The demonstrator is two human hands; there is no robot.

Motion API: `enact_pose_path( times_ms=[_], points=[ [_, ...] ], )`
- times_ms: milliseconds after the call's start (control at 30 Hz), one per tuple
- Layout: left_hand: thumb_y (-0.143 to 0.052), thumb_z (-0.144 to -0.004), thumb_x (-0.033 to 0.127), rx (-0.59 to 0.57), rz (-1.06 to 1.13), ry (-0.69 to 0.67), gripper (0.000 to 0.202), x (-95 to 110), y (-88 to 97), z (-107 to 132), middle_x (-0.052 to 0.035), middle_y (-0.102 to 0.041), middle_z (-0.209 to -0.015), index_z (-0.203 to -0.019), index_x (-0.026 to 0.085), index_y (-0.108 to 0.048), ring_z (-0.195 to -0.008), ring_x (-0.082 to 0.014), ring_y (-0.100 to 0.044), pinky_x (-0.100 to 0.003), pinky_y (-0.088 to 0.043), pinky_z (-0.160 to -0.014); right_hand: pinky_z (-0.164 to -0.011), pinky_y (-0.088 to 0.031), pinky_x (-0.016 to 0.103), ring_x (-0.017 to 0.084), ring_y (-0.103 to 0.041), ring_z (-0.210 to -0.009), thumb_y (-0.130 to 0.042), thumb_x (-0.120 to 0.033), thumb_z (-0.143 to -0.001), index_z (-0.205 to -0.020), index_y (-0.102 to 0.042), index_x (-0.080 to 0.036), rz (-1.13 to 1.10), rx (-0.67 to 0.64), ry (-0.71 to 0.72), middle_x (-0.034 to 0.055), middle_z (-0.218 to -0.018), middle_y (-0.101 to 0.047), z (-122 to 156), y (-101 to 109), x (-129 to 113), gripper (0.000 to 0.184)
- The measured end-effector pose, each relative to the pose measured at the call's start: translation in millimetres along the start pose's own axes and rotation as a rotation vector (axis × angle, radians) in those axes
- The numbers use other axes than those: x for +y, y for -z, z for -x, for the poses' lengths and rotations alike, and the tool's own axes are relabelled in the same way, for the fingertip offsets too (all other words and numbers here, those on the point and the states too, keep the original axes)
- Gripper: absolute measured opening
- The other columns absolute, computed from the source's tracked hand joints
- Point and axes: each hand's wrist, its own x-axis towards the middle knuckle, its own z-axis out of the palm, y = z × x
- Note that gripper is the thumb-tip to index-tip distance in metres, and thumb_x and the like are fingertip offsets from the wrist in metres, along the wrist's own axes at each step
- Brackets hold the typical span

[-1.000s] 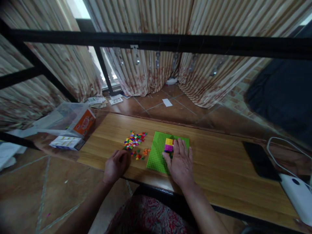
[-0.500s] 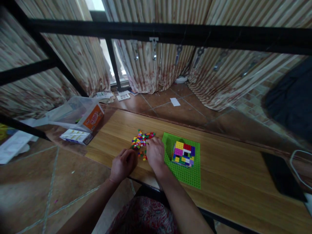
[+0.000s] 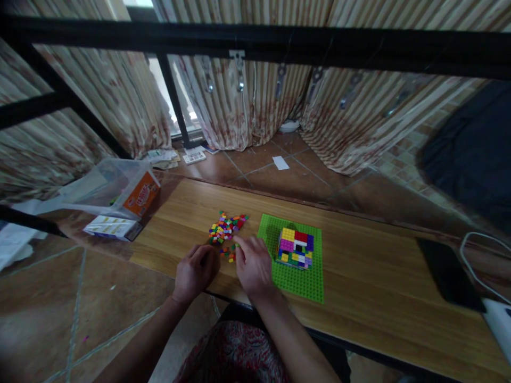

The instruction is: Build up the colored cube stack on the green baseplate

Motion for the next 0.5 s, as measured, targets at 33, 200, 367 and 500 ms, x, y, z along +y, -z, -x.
enact_pose_path(
  times_ms=[33,200,367,500],
  points=[
    [-0.046,-0.093,0.029,0.008,-0.001,-0.005,0.019,0,0.1,0,-0.0037,-0.067,-0.089,-0.093,0.022,-0.065,-0.078,-0.0138,-0.064,-0.023,-0.046,-0.069,-0.084,-0.047,0.035,0.021,-0.059,-0.092,-0.047,-0.019,-0.093,-0.111,-0.067,-0.022,-0.032,0.007,-0.008,0.0056,-0.094,-0.068,8,7,-2,0.027],
    [-0.049,-0.091,0.029,0.043,-0.025,-0.033,0.017,-3,-1.0,-1,-0.0030,-0.067,-0.089,-0.093,0.022,-0.065,-0.077,-0.0141,-0.064,-0.023,-0.045,-0.067,-0.081,-0.052,0.033,0.019,-0.063,-0.091,-0.050,-0.024,-0.093,-0.106,-0.069,-0.025,-0.114,0.128,-0.102,0.0046,-0.095,-0.069,43,47,3,0.023],
    [-0.052,-0.090,0.029,0.059,-0.060,-0.053,0.016,-6,-2.6,-3,-0.0026,-0.067,-0.088,-0.093,0.021,-0.066,-0.074,-0.0137,-0.064,-0.022,-0.044,-0.065,-0.080,-0.053,0.036,0.020,-0.064,-0.091,-0.051,-0.030,-0.092,-0.103,-0.070,-0.024,-0.038,0.329,-0.232,0.0065,-0.098,-0.069,53,88,37,0.023],
    [-0.052,-0.090,0.030,0.072,-0.071,-0.050,0.017,-6,-2.6,-4,-0.0025,-0.069,-0.091,-0.093,0.021,-0.066,-0.076,-0.0141,-0.065,-0.022,-0.044,-0.065,-0.080,-0.052,0.038,0.021,-0.064,-0.087,-0.052,-0.029,-0.090,-0.104,-0.070,-0.021,0.054,0.347,-0.273,0.0075,-0.094,-0.070,44,102,60,0.024]
  ],
)
